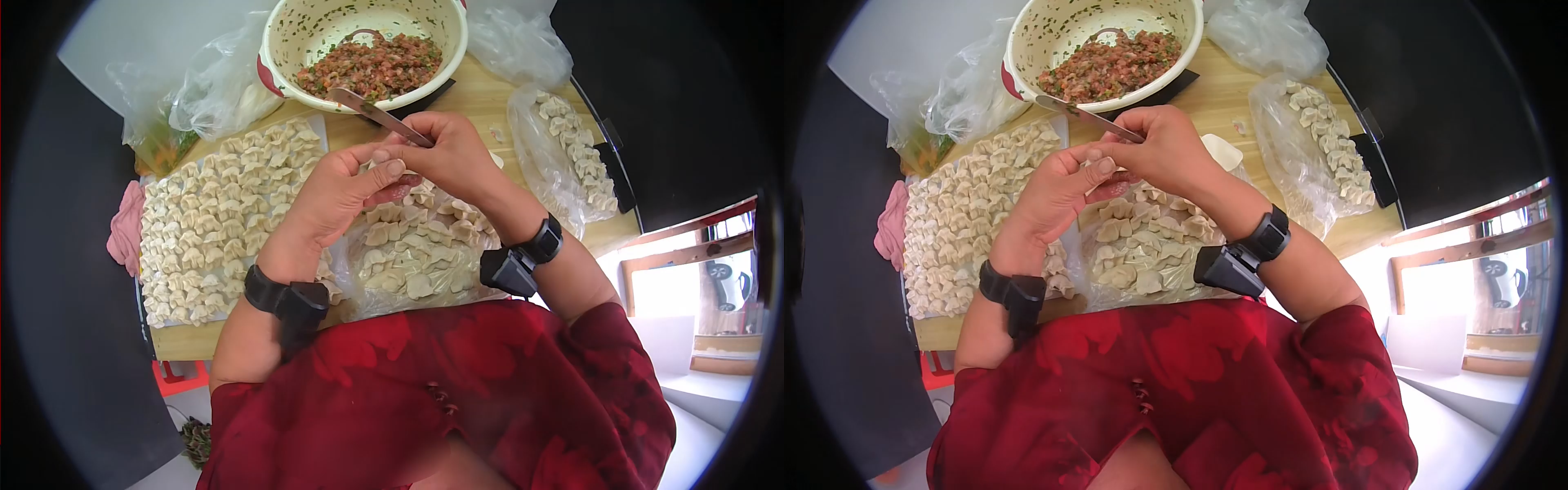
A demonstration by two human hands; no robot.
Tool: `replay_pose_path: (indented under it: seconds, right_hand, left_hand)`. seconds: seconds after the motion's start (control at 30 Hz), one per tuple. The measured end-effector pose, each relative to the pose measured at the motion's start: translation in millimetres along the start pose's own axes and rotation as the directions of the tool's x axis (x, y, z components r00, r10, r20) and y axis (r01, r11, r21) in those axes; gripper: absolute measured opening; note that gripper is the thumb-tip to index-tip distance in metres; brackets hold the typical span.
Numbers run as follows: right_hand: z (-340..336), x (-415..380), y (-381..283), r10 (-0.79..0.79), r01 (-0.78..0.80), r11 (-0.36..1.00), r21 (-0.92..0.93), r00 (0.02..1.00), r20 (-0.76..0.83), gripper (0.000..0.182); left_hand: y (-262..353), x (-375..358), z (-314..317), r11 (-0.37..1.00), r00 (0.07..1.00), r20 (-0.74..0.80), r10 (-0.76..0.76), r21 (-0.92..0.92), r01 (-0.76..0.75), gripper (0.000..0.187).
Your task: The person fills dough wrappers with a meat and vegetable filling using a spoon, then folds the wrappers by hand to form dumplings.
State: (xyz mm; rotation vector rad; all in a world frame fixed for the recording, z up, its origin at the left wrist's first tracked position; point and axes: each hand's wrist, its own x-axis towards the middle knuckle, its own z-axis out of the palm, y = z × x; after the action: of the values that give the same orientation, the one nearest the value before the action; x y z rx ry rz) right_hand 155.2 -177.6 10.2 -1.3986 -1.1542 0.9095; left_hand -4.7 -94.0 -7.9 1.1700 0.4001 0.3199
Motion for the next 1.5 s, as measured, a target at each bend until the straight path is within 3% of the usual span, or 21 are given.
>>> replay_pose_path:
  seconds: [0.1, 0.17, 0.23, 0.33, 0.4, 0.53, 0.63, 0.7, 0.83, 1.1, 1.3, 1.43, 1.5]
  right_hand:
    - [-1, 1, -4, 0.032, -0.034, 0.999, -0.035, 0.998, -0.045, 0.016]
    - [-5, 0, 0, -0.094, 0.103, 0.993, 0.057, 0.986, -0.136, 0.02]
    - [-13, -1, 9, -0.11, 0.112, 0.993, 0.028, 0.99, -0.089, 0.025]
    - [-17, -4, 15, 0.017, -0.018, 0.999, -0.034, 1.0, -0.026, 0.028]
    - [-17, -5, 19, 0.024, -0.025, 0.999, 0.048, 1.0, 0.02, 0.028]
    - [-16, -8, 15, -0.024, 0.025, 0.999, 0.036, 0.999, -0.031, 0.025]
    - [-18, -6, 18, -0.049, 0.049, 0.999, -0.009, 0.996, -0.071, 0.023]
    - [-18, -9, 17, -0.1, 0.086, 0.992, -0.096, 0.983, -0.152, 0.02]
    - [-10, -13, 16, -0.189, 0.182, 0.982, -0.05, 0.964, -0.189, 0.017]
    - [-10, -16, 12, -0.217, 0.172, 0.96, -0.219, 0.955, -0.202, 0.013]
    - [-3, -13, 8, -0.26, 0.194, 0.937, -0.292, 0.943, -0.208, 0.011]
    - [10, -6, 12, -0.304, 0.233, 0.937, -0.259, 0.91, -0.283, 0.007]
    - [18, 3, 27, -0.385, 0.361, 0.922, -0.137, 0.832, -0.399, 0.005]
  left_hand:
    - [-3, 2, -3, 1.0, 0.998, -0.057, -0.005, 0.021, 0.006, 0.038]
    - [0, 0, -4, 1.0, 0.997, -0.08, 0.008, -0.025, -0.01, 0.037]
    - [2, -1, -6, 0.997, 0.995, -0.101, 0.019, -0.071, -0.026, 0.037]
    - [4, 2, -9, 0.989, 0.997, 0.005, 0.076, -0.124, -0.075, 0.034]
    - [5, 1, -5, 0.997, 0.996, 0.035, 0.08, 0.014, -0.081, 0.035]
    - [7, 2, -2, 0.993, 0.996, 0.027, 0.082, 0.08, -0.084, 0.037]
    - [7, 4, 0, 0.981, 0.982, -0.04, 0.184, 0.077, -0.18, 0.035]
    - [2, 7, -5, 0.975, 0.957, -0.211, 0.199, 0.141, -0.171, 0.031]
    - [-4, 9, -4, 0.976, 0.946, -0.24, 0.218, 0.074, -0.206, 0.027]
    - [-6, 11, 1, 0.893, 0.885, -0.286, 0.367, 0.375, -0.249, 0.02]
    - [-5, 13, 10, 0.86, 0.833, -0.334, 0.441, 0.423, -0.286, 0.013]
    - [-11, 25, 15, 0.873, 0.816, -0.374, 0.44, 0.391, -0.292, 0.009]
    - [-15, 33, 21, 0.872, 0.77, -0.408, 0.49, 0.243, -0.426, 0.008]
